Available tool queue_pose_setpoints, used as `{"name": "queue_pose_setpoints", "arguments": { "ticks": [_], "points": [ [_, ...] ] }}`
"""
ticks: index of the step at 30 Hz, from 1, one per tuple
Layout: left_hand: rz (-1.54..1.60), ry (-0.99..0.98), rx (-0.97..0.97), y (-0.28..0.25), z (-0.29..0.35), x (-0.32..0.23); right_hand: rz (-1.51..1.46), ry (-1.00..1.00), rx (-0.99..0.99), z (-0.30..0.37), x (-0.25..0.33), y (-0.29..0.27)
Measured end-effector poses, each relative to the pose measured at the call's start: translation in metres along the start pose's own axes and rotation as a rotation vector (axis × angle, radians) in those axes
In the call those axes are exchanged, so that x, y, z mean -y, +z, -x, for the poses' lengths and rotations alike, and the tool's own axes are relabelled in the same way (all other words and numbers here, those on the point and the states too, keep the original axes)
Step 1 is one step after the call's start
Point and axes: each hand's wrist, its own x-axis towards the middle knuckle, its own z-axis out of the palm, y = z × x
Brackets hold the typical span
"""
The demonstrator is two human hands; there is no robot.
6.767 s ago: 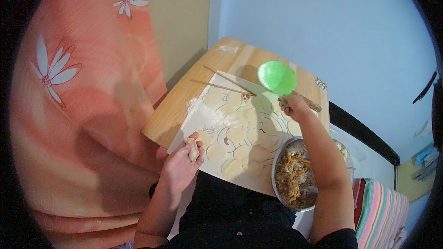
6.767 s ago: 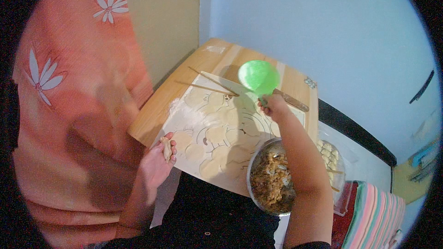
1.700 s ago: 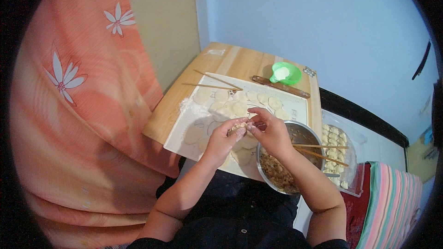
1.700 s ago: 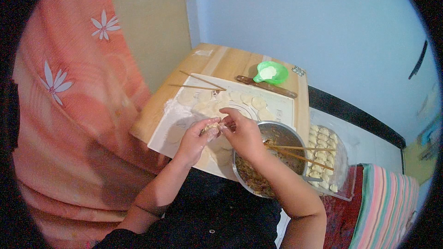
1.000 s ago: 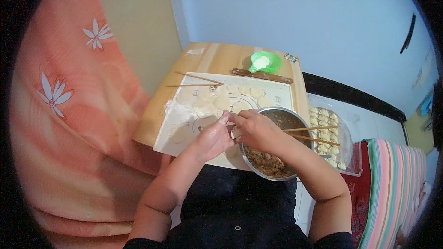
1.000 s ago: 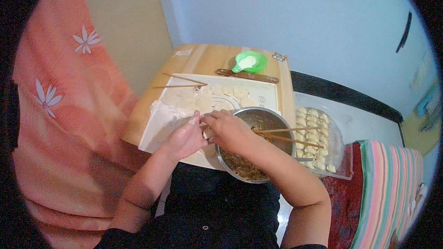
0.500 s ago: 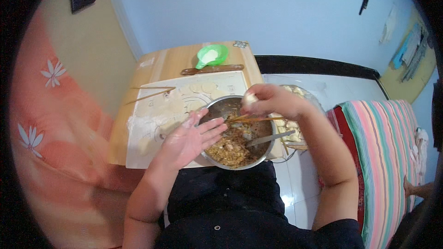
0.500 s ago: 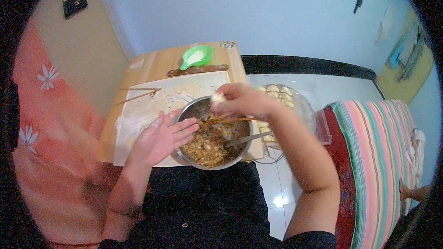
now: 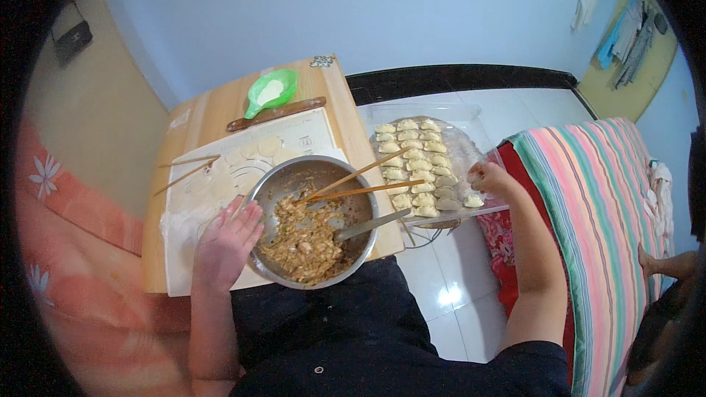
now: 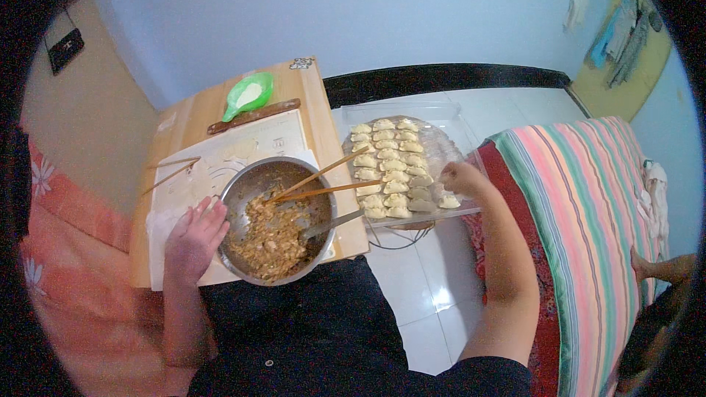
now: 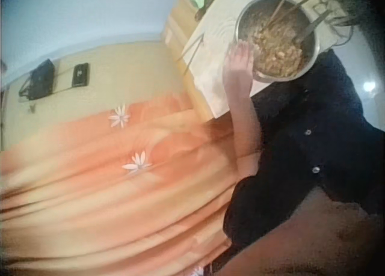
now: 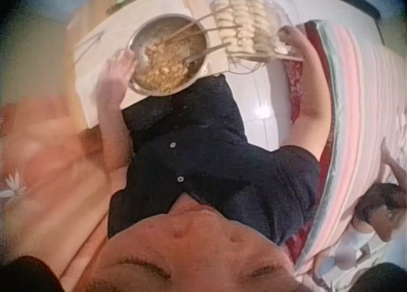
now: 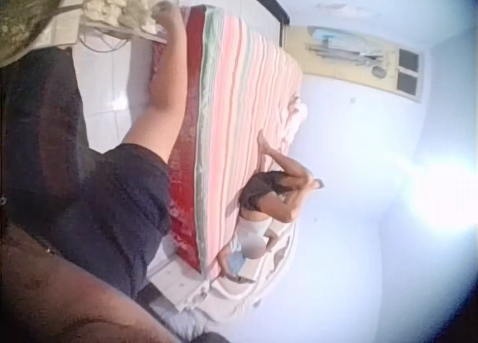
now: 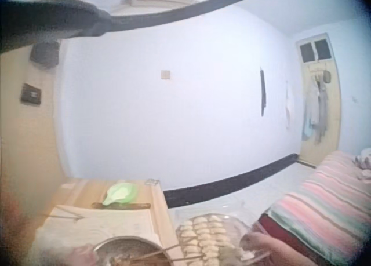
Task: The person is making dumplings by hand. They pick up a round dough wrapper, use a spoon to place a meat filling in the center, and then fold and pinch the edges to seal the dumpling. The finished dumplings are placed in a plastic container on the table.
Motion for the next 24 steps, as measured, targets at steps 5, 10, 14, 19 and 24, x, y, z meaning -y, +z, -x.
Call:
{"name": "queue_pose_setpoints", "arguments": {
  "ticks": [5,10,14,19,24],
  "points": [
    [-0.024,0.010,-0.136,0.005,-0.002,0.002,0.219,-0.114,-0.171,-0.027,-0.051,0.032],
    [-0.077,0.014,-0.188,0.011,-0.003,0.005,0.235,-0.062,-0.038,-0.040,-0.046,0.036],
    [-0.076,0.019,-0.182,0.009,-0.004,0.006,0.306,-0.054,0.039,-0.037,-0.029,0.030],
    [-0.050,0.024,-0.159,0.006,-0.002,0.005,0.354,-0.083,0.126,-0.040,-0.027,0.030],
    [-0.071,0.064,-0.123,0.000,-0.001,-0.001,0.136,0.025,0.287,-0.030,-0.002,0.023]
  ]
}}
